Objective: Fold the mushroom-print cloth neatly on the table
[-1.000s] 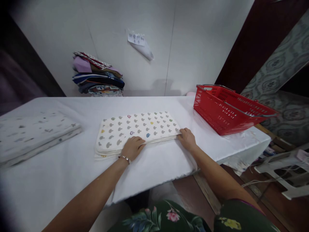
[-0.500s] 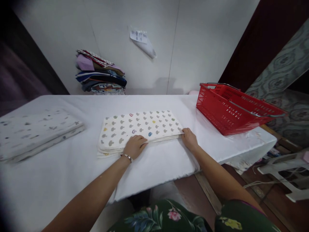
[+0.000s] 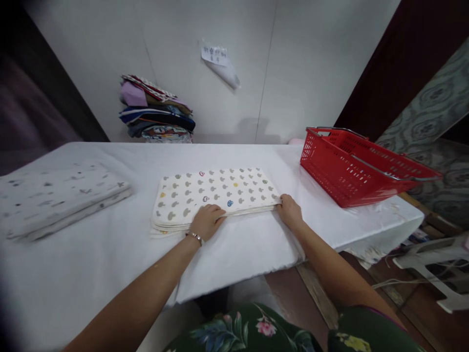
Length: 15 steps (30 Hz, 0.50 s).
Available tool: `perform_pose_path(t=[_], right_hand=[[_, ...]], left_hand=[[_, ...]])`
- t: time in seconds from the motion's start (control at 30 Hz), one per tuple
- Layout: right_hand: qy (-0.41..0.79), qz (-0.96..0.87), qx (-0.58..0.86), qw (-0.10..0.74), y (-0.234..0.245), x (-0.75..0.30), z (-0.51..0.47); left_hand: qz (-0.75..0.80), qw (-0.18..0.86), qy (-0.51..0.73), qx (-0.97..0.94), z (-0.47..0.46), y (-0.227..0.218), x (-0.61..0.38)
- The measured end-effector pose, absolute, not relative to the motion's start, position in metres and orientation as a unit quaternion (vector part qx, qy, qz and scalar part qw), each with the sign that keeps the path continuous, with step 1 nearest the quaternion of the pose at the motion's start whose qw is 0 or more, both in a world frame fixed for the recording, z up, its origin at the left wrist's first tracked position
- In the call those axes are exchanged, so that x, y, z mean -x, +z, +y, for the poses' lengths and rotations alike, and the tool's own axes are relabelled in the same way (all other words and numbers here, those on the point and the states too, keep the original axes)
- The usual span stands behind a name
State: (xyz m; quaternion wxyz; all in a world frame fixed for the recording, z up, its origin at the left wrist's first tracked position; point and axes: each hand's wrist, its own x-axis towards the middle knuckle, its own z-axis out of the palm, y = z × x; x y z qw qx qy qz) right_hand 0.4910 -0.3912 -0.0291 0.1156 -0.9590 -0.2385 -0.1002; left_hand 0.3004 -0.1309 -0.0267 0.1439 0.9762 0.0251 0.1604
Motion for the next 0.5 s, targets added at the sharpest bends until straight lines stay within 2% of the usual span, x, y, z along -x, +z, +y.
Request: perform_pose_path(t=[0.17, 0.5], right_hand=[[-0.041, -0.192, 0.976, 0.092, -0.019, -0.490, -0.397], [-0.055, -0.247, 0.963, 0.094, -0.033, -0.502, -0.401]], left_hand=[[0.027, 0.137, 0.157, -0.978, -0.133, -0.027, -0.300], [0.031, 0.124, 0.132, -0.983, -0.137, -0.030, -0.298]])
